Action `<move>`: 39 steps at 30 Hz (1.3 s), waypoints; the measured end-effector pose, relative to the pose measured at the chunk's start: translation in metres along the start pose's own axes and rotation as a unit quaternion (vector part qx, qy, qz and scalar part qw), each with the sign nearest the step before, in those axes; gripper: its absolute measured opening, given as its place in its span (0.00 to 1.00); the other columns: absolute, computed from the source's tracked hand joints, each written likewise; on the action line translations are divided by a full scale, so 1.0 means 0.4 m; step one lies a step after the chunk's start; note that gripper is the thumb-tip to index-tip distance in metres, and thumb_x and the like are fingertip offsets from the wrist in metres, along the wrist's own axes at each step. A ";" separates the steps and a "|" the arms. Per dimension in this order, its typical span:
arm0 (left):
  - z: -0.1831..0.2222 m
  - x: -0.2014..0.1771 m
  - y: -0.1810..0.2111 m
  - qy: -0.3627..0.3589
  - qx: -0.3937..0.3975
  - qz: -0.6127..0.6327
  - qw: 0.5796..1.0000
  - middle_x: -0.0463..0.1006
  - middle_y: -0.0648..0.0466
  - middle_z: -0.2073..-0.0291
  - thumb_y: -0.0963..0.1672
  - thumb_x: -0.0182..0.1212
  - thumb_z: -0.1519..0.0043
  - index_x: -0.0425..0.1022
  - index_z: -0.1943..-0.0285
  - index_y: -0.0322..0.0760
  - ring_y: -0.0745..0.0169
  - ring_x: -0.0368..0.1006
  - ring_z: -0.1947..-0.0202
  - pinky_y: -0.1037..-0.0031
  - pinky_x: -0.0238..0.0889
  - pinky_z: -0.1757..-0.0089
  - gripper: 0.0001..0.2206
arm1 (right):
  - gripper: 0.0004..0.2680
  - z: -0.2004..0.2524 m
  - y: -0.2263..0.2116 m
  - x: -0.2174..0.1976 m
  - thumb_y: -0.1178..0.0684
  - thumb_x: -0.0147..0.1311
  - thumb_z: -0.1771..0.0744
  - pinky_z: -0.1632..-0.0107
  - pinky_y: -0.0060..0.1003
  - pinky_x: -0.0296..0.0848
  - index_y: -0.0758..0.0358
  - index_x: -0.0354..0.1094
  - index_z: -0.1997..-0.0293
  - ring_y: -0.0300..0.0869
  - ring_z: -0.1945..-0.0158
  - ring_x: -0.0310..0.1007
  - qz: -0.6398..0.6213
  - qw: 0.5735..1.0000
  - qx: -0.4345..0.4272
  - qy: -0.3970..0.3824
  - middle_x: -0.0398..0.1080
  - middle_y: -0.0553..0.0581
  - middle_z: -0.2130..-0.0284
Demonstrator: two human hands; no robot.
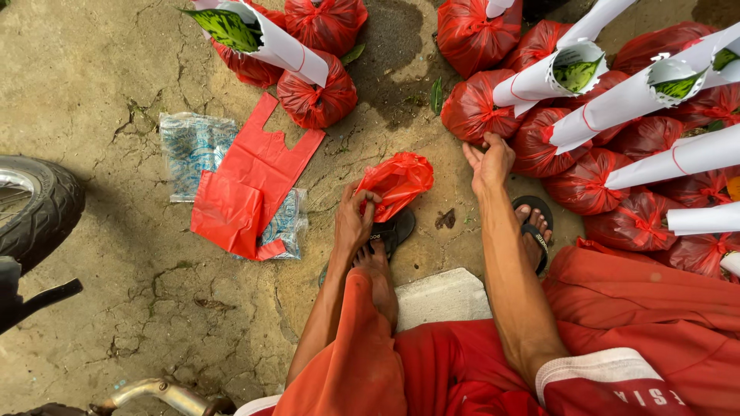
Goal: The person wraps potted plants in red plastic bags and secures them with rubber bands. They handle each plant individually, placing it into a bag, adjusting the bag around the pot, and tying the top closed.
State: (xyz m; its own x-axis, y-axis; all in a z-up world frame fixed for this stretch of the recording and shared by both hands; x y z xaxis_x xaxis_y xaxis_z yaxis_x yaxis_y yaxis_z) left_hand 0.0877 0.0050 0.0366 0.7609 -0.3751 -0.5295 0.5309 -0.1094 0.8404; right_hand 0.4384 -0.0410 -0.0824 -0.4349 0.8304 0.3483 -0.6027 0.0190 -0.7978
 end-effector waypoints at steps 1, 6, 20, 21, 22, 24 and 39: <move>-0.002 0.001 -0.004 -0.008 -0.020 0.007 1.000 0.73 0.42 0.42 0.39 0.56 0.38 0.79 0.59 0.35 0.41 0.76 0.53 0.57 0.70 0.54 0.05 | 0.14 0.004 0.002 -0.001 0.49 0.58 0.35 0.44 0.62 0.75 0.69 0.60 0.55 0.70 0.46 0.72 -0.004 0.999 0.023 0.026 0.58 0.58 0.58; -0.004 -0.019 0.005 0.009 -0.012 0.024 1.000 0.74 0.45 0.45 0.39 0.57 0.38 0.78 0.60 0.35 0.42 0.75 0.50 0.58 0.68 0.52 0.05 | 0.18 0.102 -0.069 0.053 0.42 0.57 0.32 0.49 0.56 0.76 0.64 0.51 0.54 0.55 0.54 0.73 0.269 0.950 -0.060 0.145 0.61 0.58 0.59; 0.016 0.014 -0.036 -0.009 -0.039 0.037 0.998 0.74 0.50 0.49 0.40 0.57 0.36 0.78 0.60 0.37 0.50 0.74 0.51 0.59 0.68 0.51 0.04 | 0.11 0.198 -0.256 0.231 0.62 0.67 0.35 0.66 0.35 0.68 0.70 0.67 0.51 0.43 0.63 0.64 0.443 0.798 -0.405 0.054 0.59 0.59 0.59; 0.021 0.013 -0.040 -0.010 -0.047 0.040 0.998 0.74 0.50 0.48 0.40 0.57 0.36 0.78 0.60 0.37 0.51 0.74 0.51 0.59 0.69 0.51 0.04 | 0.10 0.200 -0.249 0.229 0.63 0.64 0.34 0.65 0.36 0.68 0.70 0.68 0.51 0.44 0.63 0.65 0.443 0.798 -0.406 0.048 0.60 0.59 0.58; 0.027 0.011 -0.044 -0.010 -0.054 0.042 0.998 0.74 0.50 0.47 0.40 0.56 0.36 0.78 0.60 0.38 0.51 0.74 0.52 0.60 0.69 0.52 0.04 | 0.09 0.200 -0.241 0.227 0.64 0.61 0.34 0.65 0.38 0.69 0.69 0.69 0.50 0.44 0.63 0.66 0.443 0.797 -0.408 0.042 0.61 0.60 0.57; 0.027 0.009 -0.053 -0.016 -0.074 0.046 0.996 0.73 0.51 0.47 0.41 0.56 0.35 0.77 0.60 0.38 0.52 0.74 0.53 0.60 0.69 0.53 0.05 | 0.08 0.193 -0.234 0.223 0.65 0.58 0.34 0.62 0.42 0.69 0.70 0.68 0.51 0.45 0.63 0.67 0.474 0.771 -0.423 0.044 0.62 0.61 0.57; 0.041 -0.009 -0.079 0.010 -0.077 0.054 0.996 0.73 0.45 0.53 0.40 0.57 0.35 0.77 0.58 0.36 0.43 0.74 0.51 0.61 0.67 0.51 0.04 | 0.05 0.182 -0.238 0.365 0.65 0.56 0.35 0.68 0.44 0.66 0.68 0.64 0.60 0.45 0.71 0.66 0.482 0.748 -0.454 -0.044 0.64 0.60 0.67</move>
State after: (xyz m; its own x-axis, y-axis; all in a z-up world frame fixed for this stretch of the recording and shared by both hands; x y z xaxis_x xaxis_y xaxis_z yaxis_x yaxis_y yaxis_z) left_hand 0.0622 -0.0053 0.0138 0.8225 -0.3587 -0.4414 0.4964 0.0740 0.8649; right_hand 0.3836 0.0377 0.0802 -0.4405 0.6633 -0.6050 0.7047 -0.1621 -0.6908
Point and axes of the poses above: each hand's wrist, its own z-axis away from the middle knuckle, its own x-axis out of the palm, y = z × x, the point moved 6 cm from there along -z, towards the middle knuckle
